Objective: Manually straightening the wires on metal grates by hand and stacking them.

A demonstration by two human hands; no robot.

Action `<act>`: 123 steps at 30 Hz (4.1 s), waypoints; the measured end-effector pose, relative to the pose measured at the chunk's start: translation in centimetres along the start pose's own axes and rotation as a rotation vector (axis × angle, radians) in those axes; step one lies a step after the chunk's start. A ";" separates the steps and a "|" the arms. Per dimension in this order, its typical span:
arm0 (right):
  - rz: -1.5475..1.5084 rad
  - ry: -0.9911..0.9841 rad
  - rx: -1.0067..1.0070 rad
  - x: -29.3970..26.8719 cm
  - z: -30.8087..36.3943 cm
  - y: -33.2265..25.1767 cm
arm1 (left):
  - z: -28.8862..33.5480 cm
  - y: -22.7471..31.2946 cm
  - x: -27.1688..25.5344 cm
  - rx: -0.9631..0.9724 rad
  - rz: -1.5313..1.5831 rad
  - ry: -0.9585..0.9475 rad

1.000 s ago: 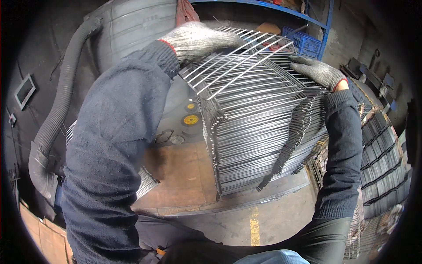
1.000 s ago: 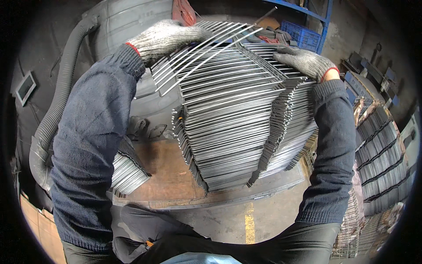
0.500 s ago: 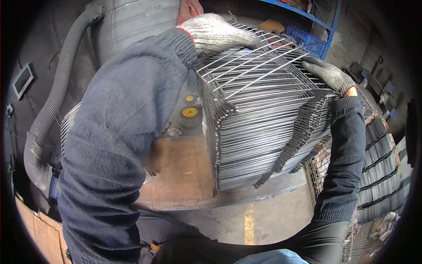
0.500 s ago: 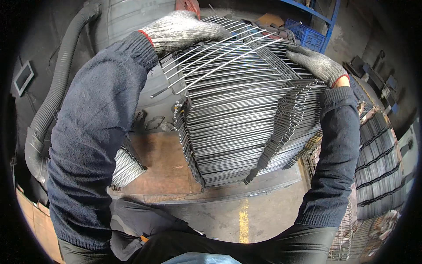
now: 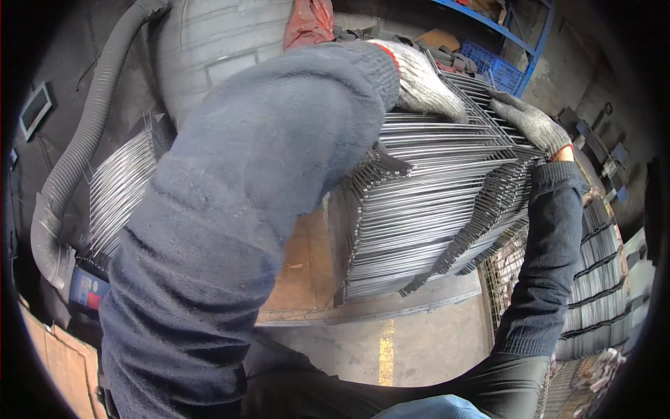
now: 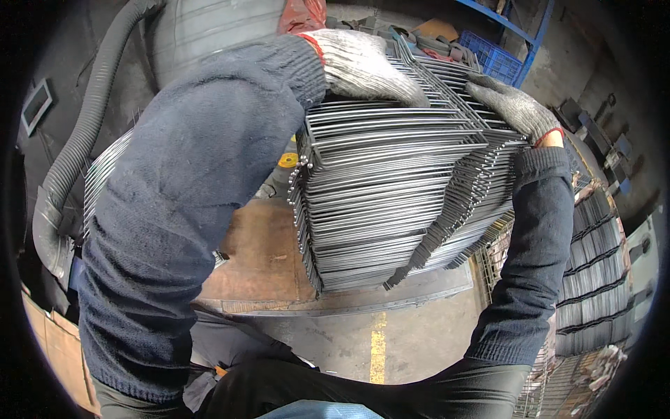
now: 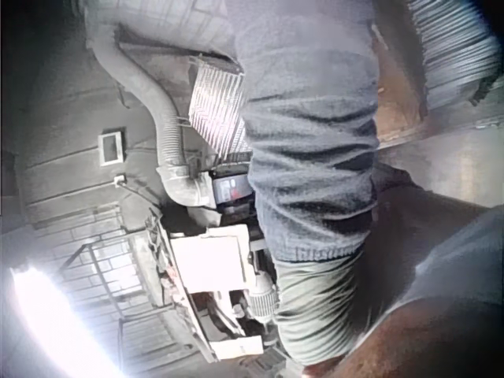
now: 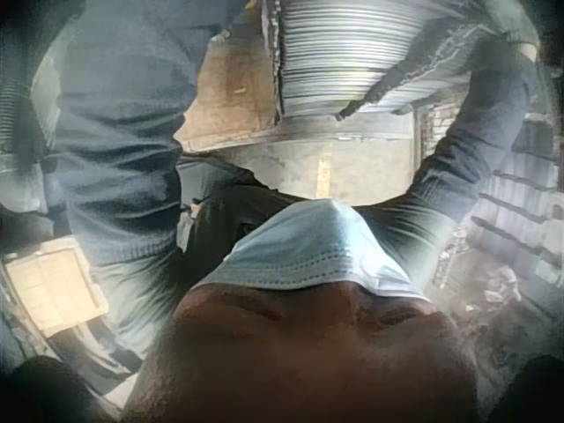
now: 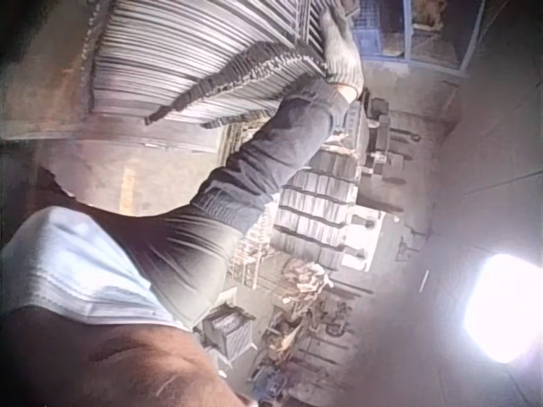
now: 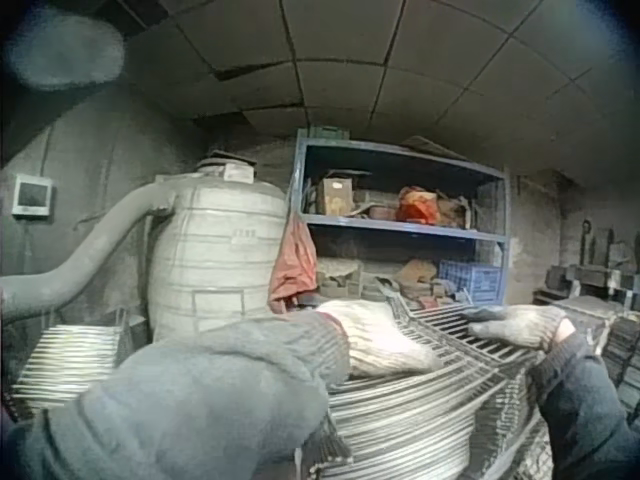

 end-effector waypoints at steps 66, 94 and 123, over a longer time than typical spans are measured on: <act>0.019 0.619 -0.175 -5.0 -1.9 2.0 | 35.8 2.1 6.1 -0.031 -0.136 1.251; -1.188 0.157 -0.386 34.9 20.0 -42.5 | 55.8 -7.8 4.7 -0.563 0.257 1.439; -1.103 0.270 -0.504 31.0 20.1 -42.5 | 57.4 -7.2 2.9 -0.435 -0.090 1.754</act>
Point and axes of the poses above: each hand's wrist, its own z-axis away from the middle knuckle, its own x-axis out of the palm, y = z × x, the point moved 6 cm from there along -z, towards the middle knuckle, and after that the axes turned 12 degrees about x, right-handed, at the moved point
